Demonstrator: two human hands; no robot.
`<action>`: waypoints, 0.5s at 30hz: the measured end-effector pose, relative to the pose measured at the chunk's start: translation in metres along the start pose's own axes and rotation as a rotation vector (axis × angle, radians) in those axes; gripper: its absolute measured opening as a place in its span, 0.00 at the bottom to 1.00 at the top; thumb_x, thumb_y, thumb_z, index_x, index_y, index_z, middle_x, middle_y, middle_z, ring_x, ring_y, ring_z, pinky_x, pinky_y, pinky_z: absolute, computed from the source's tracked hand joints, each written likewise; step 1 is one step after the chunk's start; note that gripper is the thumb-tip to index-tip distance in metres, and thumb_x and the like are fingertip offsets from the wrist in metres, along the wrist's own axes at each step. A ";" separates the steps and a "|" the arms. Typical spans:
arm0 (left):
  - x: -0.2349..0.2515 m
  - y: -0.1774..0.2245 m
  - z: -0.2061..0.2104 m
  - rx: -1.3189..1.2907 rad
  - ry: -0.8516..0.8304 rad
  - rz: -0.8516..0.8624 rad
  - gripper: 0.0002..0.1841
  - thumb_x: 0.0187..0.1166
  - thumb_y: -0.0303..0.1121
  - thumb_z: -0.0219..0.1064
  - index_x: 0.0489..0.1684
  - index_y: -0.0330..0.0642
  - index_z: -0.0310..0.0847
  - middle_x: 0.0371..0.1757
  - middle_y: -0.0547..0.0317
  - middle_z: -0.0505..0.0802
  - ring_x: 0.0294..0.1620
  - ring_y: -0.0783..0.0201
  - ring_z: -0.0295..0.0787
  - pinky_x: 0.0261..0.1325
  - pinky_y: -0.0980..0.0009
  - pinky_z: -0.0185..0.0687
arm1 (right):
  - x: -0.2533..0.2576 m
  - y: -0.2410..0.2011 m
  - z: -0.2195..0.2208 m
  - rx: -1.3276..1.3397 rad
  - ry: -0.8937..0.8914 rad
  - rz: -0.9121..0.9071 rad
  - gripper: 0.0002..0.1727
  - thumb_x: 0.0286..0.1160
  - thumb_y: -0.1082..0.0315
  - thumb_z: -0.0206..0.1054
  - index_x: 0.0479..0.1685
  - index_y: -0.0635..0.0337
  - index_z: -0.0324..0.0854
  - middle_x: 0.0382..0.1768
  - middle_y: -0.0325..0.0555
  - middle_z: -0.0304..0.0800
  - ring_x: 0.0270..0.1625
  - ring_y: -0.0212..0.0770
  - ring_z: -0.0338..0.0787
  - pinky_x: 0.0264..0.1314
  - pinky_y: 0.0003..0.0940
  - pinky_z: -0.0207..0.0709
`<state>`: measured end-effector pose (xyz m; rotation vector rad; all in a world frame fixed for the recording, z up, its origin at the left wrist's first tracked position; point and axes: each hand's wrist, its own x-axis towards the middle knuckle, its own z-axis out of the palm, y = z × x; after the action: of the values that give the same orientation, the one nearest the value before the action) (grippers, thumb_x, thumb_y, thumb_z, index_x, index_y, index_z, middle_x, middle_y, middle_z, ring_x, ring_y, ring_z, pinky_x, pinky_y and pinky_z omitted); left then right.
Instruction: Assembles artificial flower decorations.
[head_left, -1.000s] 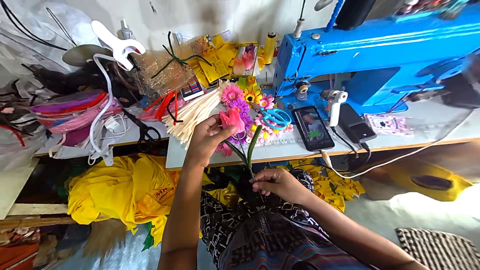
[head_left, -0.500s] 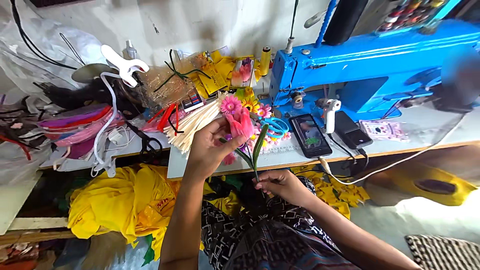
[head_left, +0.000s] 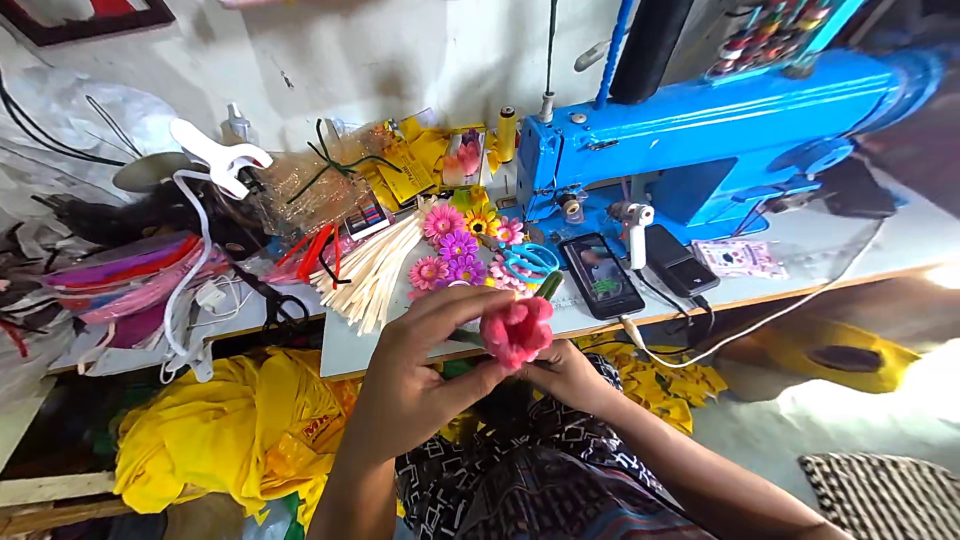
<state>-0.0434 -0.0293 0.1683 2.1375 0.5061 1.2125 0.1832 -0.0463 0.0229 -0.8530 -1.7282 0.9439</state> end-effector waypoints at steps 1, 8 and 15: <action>-0.001 0.002 0.000 0.000 -0.007 0.014 0.22 0.73 0.35 0.78 0.66 0.43 0.86 0.65 0.62 0.90 0.67 0.68 0.86 0.69 0.68 0.86 | 0.000 0.000 0.000 -0.012 0.006 -0.023 0.11 0.79 0.69 0.69 0.48 0.68 0.90 0.44 0.39 0.95 0.44 0.13 0.87 0.52 0.10 0.80; -0.001 0.011 -0.005 -0.033 -0.036 0.047 0.22 0.72 0.35 0.78 0.66 0.44 0.86 0.65 0.65 0.89 0.65 0.71 0.86 0.66 0.73 0.86 | 0.000 -0.008 0.000 -0.106 0.033 -0.179 0.11 0.80 0.68 0.68 0.45 0.69 0.90 0.43 0.45 0.94 0.47 0.16 0.87 0.57 0.11 0.77; -0.003 0.017 -0.001 -0.014 -0.049 0.089 0.18 0.75 0.35 0.76 0.62 0.43 0.88 0.67 0.64 0.90 0.69 0.68 0.85 0.71 0.70 0.84 | -0.002 -0.012 0.001 -0.143 0.074 -0.234 0.11 0.80 0.68 0.68 0.44 0.68 0.91 0.43 0.45 0.95 0.50 0.18 0.88 0.60 0.11 0.76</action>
<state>-0.0456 -0.0432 0.1783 2.1927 0.3835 1.2053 0.1815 -0.0541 0.0327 -0.7472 -1.8018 0.6326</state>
